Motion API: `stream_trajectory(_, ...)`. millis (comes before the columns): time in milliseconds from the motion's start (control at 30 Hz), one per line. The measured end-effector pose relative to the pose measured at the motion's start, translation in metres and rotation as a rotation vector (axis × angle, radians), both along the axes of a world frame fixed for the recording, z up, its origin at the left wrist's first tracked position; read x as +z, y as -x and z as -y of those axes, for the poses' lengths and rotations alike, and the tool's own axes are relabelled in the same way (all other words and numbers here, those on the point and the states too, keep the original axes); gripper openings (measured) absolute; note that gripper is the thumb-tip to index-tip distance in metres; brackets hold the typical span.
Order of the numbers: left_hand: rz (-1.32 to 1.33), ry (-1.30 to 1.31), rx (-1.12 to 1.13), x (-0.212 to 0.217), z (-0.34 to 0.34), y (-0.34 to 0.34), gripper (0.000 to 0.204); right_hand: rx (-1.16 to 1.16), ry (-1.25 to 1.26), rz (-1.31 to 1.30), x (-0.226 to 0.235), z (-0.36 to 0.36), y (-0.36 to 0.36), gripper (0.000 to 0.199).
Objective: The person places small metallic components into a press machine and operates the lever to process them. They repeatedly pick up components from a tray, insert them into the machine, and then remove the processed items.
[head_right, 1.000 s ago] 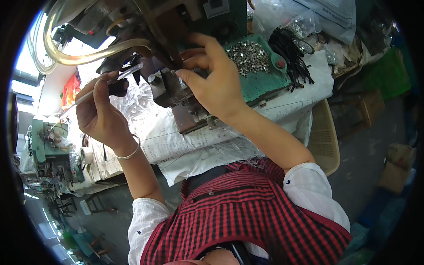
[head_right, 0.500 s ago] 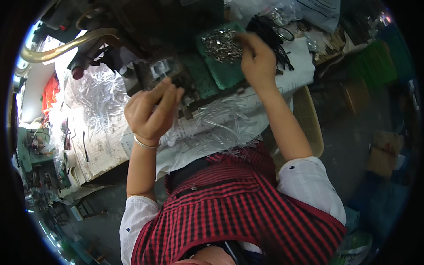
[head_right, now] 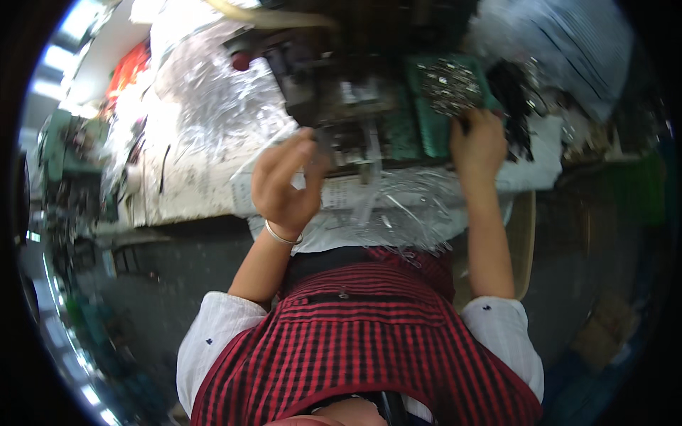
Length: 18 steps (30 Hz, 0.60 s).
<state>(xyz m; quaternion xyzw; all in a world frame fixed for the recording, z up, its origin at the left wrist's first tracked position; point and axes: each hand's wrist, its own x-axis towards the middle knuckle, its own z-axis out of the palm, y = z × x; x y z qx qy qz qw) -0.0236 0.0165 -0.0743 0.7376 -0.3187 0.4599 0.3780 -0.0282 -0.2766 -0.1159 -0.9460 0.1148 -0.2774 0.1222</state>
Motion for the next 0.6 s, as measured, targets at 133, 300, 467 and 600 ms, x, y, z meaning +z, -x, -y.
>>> stream_trajectory(133,-0.476,0.187,0.245,-0.044,-0.050,-0.048,0.062,-0.046,-0.268,0.032,0.005,-0.013,0.009,0.014)
stream_trajectory(300,-0.841,0.197,0.011,-0.069,-0.059,-0.084,0.066,0.038,-0.542,0.086,0.003,-0.016,-0.005,0.016)
stream_trajectory(467,-0.762,0.146,0.071,-0.080,-0.054,-0.099,0.056,0.175,-0.620,0.145,0.008,-0.016,-0.009,0.018)
stream_trajectory(600,-0.659,0.033,0.042,-0.071,-0.052,-0.099,0.047,0.163,-0.556,0.119,0.009,-0.013,-0.021,0.016)
